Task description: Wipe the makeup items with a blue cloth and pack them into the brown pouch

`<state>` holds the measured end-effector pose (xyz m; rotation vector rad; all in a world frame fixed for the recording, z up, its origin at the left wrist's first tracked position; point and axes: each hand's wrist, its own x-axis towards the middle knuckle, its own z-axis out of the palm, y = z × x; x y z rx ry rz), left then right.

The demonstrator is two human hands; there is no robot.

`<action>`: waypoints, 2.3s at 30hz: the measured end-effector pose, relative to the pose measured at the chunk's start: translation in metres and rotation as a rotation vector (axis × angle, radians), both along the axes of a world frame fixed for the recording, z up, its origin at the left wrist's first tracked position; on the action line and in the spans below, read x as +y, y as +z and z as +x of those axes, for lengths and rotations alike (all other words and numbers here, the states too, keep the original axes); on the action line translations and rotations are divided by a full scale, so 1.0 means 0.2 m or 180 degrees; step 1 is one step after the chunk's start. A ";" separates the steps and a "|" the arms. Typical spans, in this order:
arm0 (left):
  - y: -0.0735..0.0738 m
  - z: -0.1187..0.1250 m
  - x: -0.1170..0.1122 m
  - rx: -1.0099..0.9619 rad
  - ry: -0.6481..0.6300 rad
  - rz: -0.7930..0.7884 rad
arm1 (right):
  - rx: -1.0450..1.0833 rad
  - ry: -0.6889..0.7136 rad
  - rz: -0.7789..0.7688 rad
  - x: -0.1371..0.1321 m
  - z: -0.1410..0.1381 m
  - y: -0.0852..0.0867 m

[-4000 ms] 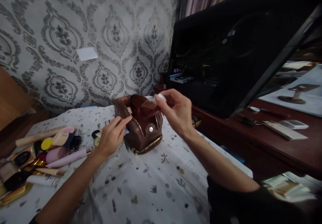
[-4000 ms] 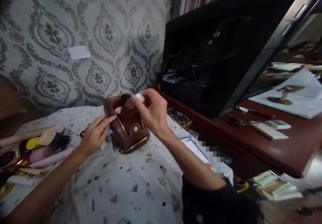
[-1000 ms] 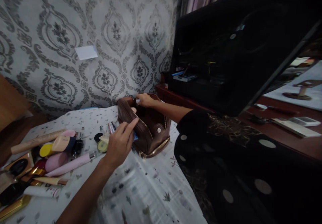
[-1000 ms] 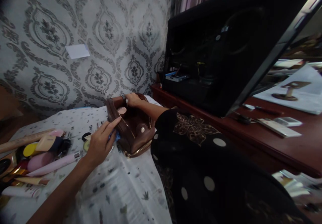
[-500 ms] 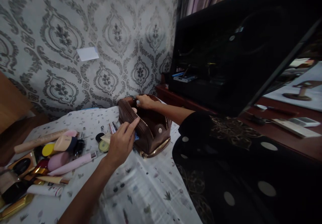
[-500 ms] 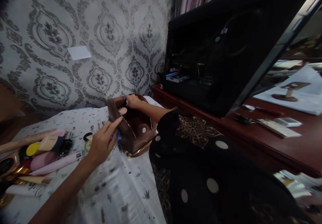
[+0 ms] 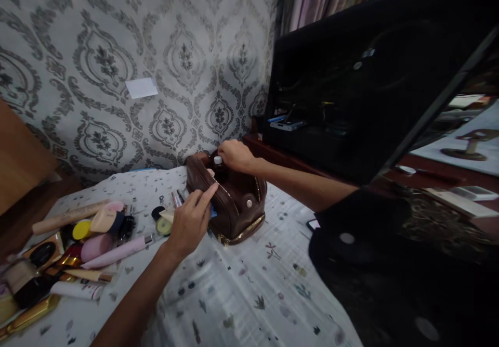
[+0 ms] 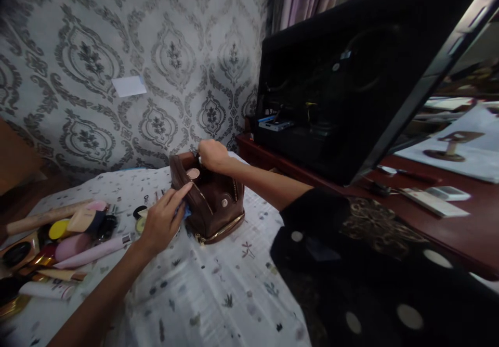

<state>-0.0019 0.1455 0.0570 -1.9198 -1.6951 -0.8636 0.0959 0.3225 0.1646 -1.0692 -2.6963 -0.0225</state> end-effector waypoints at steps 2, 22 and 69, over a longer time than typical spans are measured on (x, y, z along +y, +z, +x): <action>0.01 0.00 0.00 -0.0004 0.0007 -0.0004 | 0.0151 -0.0088 0.0150 -0.01 0.07 0.04; -0.06 -0.19 -0.37 -0.0517 0.0471 -0.0255 | 0.0848 0.2788 0.0327 -0.73 0.33 -0.49; -0.01 -0.85 -0.59 -0.1240 0.2608 -0.0507 | 0.1346 0.2296 -0.2541 -1.00 0.04 -0.86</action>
